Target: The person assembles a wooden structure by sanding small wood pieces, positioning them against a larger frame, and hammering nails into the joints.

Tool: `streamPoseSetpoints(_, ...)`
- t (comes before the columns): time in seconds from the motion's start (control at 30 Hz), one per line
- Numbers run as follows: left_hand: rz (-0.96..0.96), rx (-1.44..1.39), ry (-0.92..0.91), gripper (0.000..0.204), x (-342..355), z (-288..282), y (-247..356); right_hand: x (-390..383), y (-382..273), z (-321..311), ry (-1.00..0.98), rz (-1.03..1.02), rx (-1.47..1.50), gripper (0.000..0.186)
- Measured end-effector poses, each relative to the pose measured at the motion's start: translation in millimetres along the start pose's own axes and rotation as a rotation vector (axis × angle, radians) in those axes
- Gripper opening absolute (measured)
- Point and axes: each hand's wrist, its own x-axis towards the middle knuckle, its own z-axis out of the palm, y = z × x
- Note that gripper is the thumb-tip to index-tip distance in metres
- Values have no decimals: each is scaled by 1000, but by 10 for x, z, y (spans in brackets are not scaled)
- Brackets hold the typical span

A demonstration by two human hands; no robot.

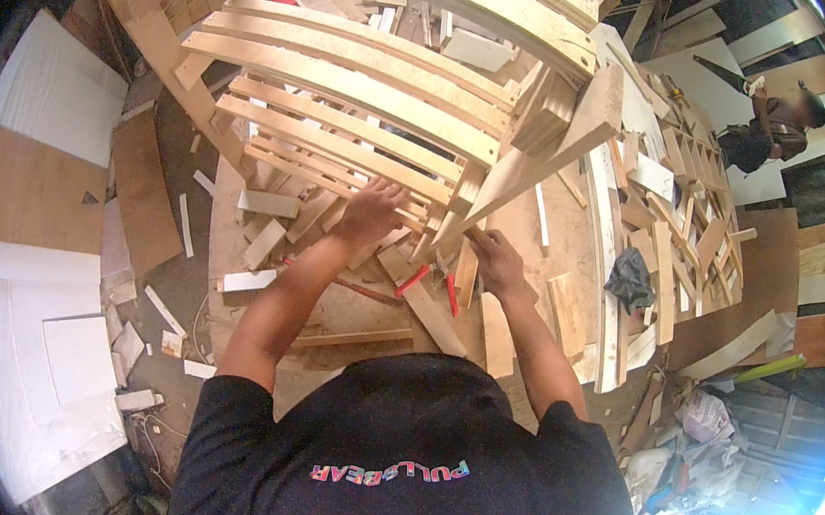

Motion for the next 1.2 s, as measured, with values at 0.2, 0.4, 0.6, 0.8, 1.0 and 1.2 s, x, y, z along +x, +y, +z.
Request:
streamPoseSetpoints(0.2, -11, -23, -85, 75, 80, -44, 108, -61, 20, -41, 48, -36, 1, 33)
streamPoseSetpoints(0.4, 28, 71, 21, 75, -8, 152, 100, 34, -90, -84, 38, -10, -24, 29)
streamPoseSetpoints(0.6, 50, 3, 22, 75, 9, 149, 90, 68, -7, -122, -27, -12, -76, 32)
streamPoseSetpoints(0.8, 49, 74, -2, 76, 78, 155, 106, 86, -33, -130, -57, -15, -39, 38)
streamPoseSetpoints(1.0, 43, 102, -44, 77, 48, 221, 94, 110, -22, -70, -49, -29, -65, 33)
streamPoseSetpoints(1.2, 59, 27, 42, 73, 7, 226, 89, 70, -128, -41, -87, 74, -76, 26)
